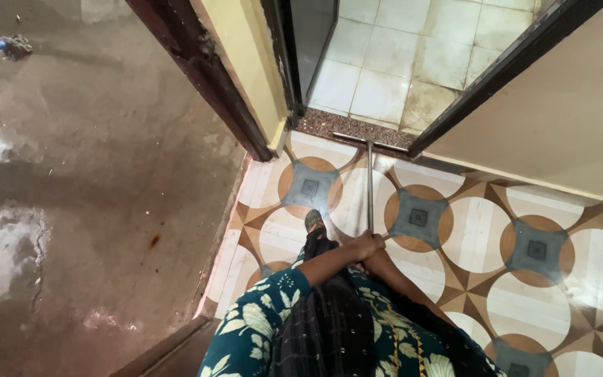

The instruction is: The person uses a squeegee to push water across a tiled floor and into a bathroom drain, working around a doorway and into the bathroom area.

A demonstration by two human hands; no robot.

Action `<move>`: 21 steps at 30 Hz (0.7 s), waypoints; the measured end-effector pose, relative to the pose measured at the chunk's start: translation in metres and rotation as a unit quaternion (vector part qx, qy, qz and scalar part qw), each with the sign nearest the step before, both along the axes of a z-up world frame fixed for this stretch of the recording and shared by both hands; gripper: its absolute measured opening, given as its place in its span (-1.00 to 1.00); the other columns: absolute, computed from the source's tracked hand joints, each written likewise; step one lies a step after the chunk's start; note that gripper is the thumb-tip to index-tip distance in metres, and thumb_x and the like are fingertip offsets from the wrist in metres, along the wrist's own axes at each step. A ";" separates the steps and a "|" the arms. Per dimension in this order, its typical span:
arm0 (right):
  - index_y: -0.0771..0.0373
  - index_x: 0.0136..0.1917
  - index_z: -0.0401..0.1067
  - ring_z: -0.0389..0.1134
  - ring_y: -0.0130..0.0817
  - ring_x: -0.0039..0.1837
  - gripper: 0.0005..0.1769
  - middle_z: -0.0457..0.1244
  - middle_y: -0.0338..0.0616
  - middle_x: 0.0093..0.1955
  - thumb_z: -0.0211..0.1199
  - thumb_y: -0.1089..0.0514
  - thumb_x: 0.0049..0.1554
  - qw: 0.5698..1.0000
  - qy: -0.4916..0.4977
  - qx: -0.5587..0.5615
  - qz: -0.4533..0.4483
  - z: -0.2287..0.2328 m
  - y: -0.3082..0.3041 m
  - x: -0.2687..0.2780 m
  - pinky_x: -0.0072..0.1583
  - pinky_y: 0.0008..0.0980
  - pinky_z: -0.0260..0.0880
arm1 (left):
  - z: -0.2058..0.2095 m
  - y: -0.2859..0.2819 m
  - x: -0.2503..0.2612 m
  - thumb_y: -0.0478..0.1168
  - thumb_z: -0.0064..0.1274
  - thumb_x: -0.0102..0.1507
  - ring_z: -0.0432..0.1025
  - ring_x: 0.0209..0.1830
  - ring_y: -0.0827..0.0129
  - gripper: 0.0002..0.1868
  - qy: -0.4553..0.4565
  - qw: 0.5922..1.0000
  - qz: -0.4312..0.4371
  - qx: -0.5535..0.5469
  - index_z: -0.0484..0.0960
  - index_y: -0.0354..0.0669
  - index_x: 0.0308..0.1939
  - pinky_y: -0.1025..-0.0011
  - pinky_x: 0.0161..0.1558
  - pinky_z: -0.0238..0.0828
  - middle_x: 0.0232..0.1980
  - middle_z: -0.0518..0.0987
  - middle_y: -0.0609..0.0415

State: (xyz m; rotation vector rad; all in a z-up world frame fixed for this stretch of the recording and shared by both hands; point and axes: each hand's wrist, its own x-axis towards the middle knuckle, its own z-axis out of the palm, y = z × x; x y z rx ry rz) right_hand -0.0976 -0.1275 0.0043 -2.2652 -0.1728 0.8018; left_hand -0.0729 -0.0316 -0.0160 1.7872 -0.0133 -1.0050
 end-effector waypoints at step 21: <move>0.37 -0.03 0.53 0.42 0.07 -0.12 -0.73 0.38 0.14 -0.14 0.19 0.14 0.10 0.994 0.073 -0.082 -0.009 -0.005 0.007 0.067 -0.15 -0.05 0.36 | -0.007 0.007 0.074 0.11 0.01 0.34 0.44 0.19 -0.23 -0.29 0.088 0.995 0.027 -0.029 0.33 -0.42 0.34 0.12 0.15 0.36 0.22 0.48 -0.44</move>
